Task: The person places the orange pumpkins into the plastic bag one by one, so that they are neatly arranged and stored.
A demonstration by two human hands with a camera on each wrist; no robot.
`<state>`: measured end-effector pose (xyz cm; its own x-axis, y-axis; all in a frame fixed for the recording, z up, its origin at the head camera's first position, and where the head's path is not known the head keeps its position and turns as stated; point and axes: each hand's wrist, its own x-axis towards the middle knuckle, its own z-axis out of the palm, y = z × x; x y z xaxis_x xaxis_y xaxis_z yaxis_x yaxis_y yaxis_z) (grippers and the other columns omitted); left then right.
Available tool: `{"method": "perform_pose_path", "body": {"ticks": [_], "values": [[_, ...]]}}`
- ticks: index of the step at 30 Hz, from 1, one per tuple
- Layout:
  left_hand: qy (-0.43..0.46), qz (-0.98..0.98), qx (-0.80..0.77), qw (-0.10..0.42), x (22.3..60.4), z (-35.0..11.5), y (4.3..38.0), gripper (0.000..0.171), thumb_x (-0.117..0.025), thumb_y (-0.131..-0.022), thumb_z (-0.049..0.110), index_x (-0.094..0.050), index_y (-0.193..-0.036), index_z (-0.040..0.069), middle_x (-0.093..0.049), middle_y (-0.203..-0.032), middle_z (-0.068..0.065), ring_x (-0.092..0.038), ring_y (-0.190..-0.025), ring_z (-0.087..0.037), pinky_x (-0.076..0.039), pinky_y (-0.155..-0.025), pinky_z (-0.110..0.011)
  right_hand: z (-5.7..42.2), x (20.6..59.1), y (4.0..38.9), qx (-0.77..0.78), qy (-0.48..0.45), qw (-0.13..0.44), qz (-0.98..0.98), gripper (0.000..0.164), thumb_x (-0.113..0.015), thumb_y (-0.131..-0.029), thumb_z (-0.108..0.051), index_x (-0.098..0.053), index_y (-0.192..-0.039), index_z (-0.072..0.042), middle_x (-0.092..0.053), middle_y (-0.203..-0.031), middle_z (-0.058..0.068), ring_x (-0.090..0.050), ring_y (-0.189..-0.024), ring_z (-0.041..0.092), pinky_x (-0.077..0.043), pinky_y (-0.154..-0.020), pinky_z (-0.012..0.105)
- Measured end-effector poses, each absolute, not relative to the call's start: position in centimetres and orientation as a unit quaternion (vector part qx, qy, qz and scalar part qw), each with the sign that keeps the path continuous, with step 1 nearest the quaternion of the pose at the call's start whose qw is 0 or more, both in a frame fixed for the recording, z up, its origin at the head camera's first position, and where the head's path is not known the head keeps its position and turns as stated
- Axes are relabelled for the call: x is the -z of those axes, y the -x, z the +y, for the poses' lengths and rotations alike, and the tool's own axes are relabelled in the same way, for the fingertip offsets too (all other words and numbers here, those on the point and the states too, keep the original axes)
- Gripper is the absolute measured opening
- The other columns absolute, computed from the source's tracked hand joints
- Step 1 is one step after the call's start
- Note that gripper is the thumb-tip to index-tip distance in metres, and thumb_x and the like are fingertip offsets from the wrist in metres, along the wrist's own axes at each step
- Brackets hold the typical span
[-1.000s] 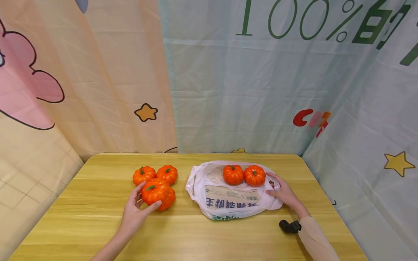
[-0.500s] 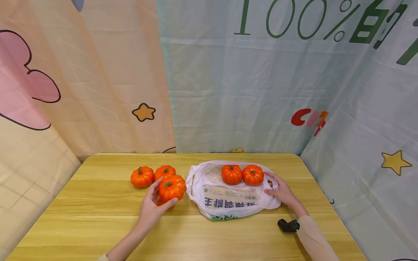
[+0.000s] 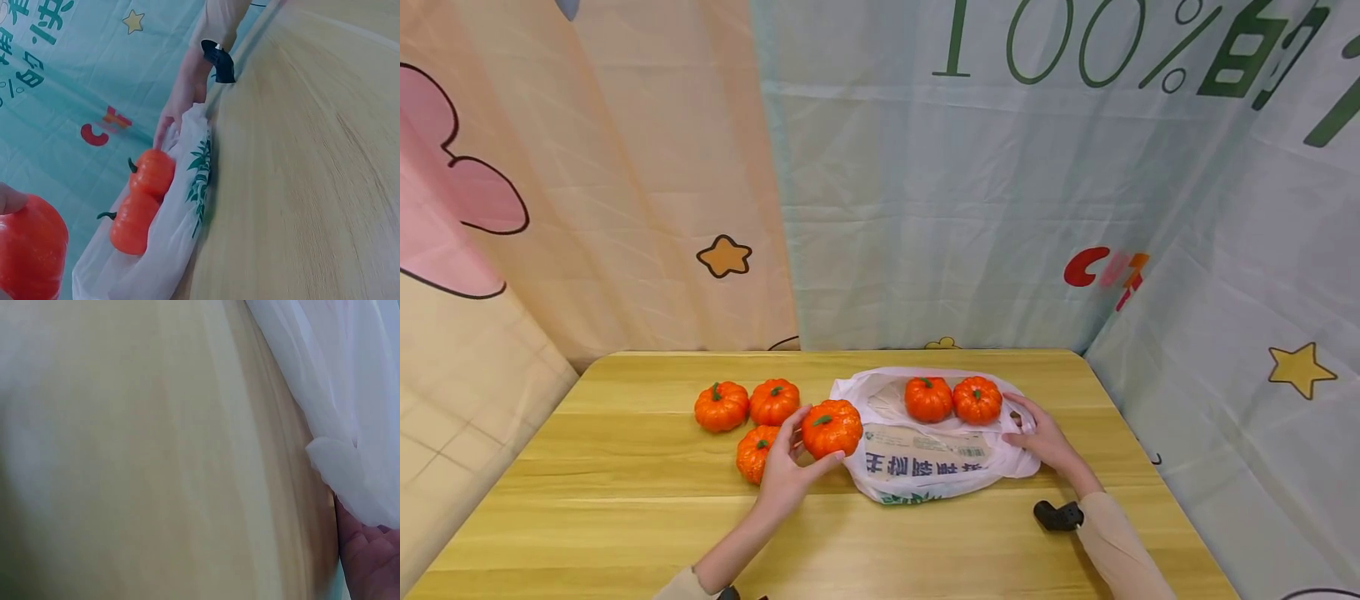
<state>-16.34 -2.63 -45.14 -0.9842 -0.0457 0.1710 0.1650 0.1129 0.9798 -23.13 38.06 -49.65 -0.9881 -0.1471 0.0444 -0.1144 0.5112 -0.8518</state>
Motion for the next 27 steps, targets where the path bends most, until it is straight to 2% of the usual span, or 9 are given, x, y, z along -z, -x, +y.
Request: {"method": "perform_pose_path", "body": {"ticks": [11, 27], "values": [[0.025, -0.739, 0.670, 0.072, 45.9, 0.2, 18.0, 0.080, -0.084, -0.072, 0.017, -0.043, -0.139, 0.005, -0.046, -0.140, -0.013, -0.049, -0.119, -0.029, -0.043, -0.106, -0.046, 37.8, 49.6, 23.2, 0.485, 0.061, 0.027, 0.872, 0.073, -0.071, -0.085, -0.009, -0.032, -0.146, -0.001, -0.020, -0.154, 0.029, -0.014, -0.140, 0.051, -0.012, -0.108, 0.072], [-0.005, -0.765, 0.633, 0.119, 46.8, 3.4, 20.9, 0.080, -0.086, -0.068, 0.018, -0.045, -0.136, 0.009, -0.046, -0.134, -0.016, -0.047, -0.117, -0.031, -0.046, -0.101, -0.047, 37.9, 49.4, 23.0, 0.486, 0.056, 0.027, 0.872, 0.074, -0.071, -0.085, -0.009, -0.032, -0.147, -0.002, -0.020, -0.154, 0.029, -0.013, -0.141, 0.052, -0.012, -0.108, 0.072]]}}
